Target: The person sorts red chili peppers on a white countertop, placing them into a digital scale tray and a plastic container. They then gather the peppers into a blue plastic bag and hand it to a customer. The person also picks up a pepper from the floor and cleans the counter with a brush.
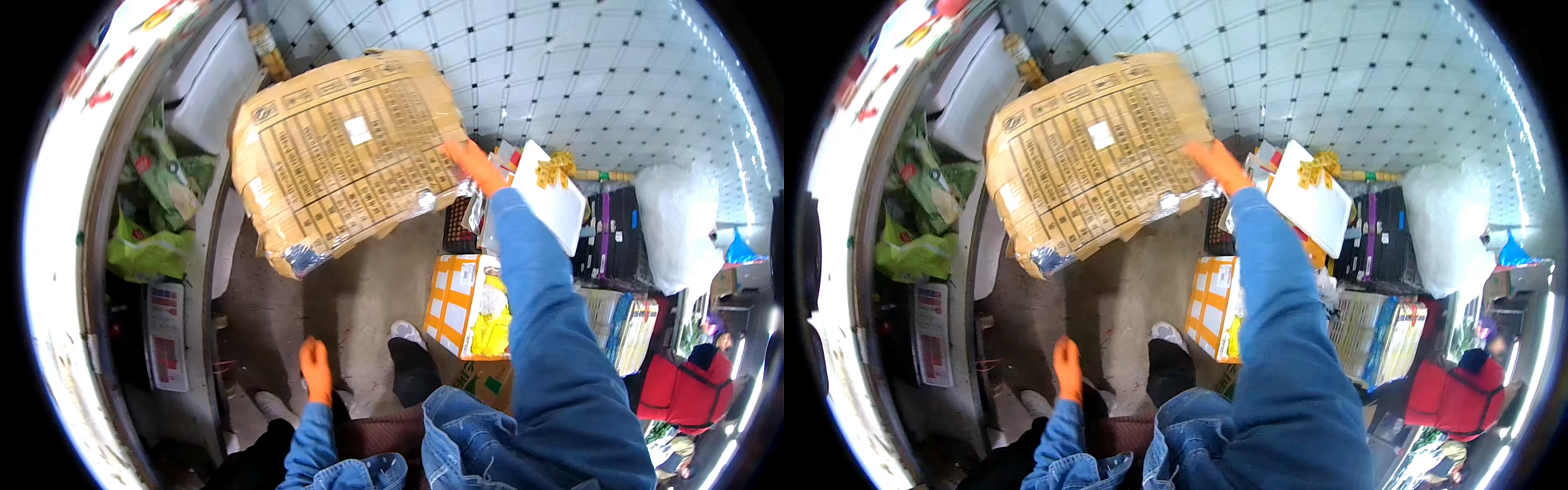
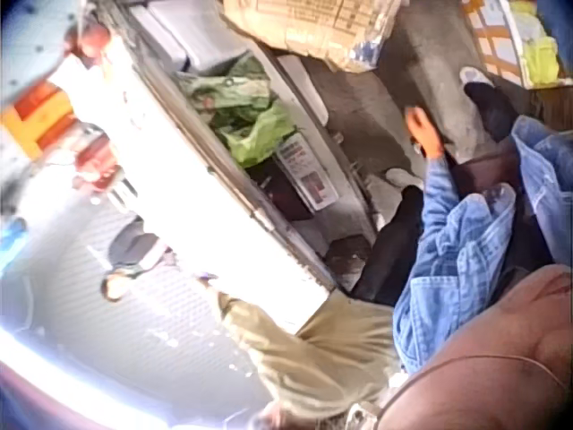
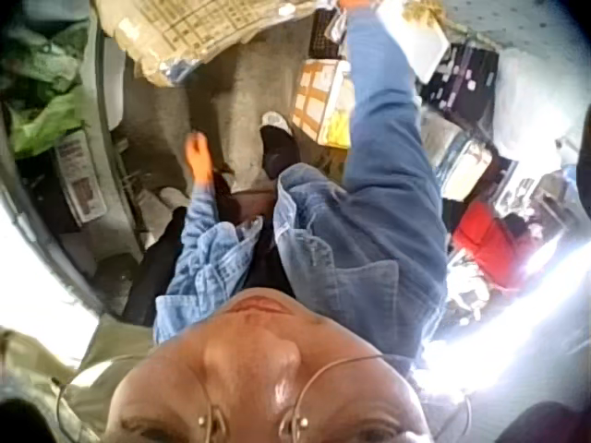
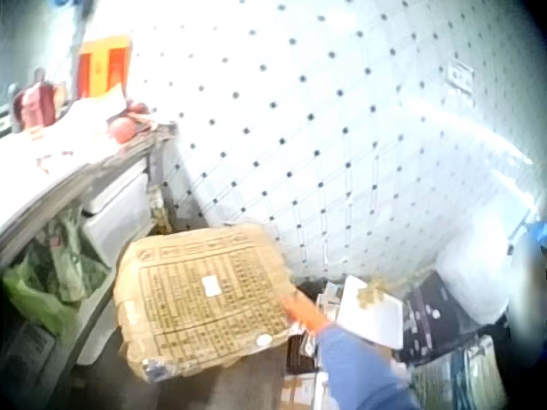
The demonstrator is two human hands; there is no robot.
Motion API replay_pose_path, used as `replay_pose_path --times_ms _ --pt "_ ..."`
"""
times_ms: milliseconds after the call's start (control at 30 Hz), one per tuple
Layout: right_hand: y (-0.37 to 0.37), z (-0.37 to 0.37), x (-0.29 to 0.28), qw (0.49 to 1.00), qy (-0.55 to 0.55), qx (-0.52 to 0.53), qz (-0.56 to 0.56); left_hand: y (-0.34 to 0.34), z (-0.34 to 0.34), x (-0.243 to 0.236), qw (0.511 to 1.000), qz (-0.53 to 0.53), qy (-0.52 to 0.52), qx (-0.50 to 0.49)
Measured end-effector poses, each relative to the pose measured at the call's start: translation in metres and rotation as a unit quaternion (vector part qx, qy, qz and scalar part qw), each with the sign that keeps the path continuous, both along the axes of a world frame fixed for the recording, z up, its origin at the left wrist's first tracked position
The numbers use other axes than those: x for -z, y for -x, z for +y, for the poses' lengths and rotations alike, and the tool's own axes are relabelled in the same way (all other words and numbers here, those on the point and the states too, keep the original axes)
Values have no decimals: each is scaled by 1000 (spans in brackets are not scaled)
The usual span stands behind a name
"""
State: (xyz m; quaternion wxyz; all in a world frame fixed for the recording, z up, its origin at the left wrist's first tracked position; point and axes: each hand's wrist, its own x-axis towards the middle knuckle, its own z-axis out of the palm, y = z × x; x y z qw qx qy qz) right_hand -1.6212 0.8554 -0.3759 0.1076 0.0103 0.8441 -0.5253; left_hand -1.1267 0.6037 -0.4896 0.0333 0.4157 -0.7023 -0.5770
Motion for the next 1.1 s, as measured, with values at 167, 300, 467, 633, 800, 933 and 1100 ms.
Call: replay_pose_path --times_ms 167,300,467,633,800,933,1100 --pt "-113 -79 -78 972 -130 -35 191 180 -115 -124 973 104 53 -199" --pt "-239 -105 -99 975 -94 -95 179 126 -237 -85 985 22 -31 -166" --pt "-301 -103 -99 981 -63 -186 -10 152 -225 -112 961 -237 0 -141" --pt "-276 -62 -93 992 -92 -64 59 220 -153 -144 966 -137 215 -50" --pt "-218 42 -25 942 -275 132 -137 275 -47 -166 900 -242 347 108" --pt "-187 79 -55 964 -227 134 -32 282 -5 -158 929 -125 312 155" --pt "-143 -22 -133 901 -407 -8 152 289 -34 -189 930 -192 140 280"
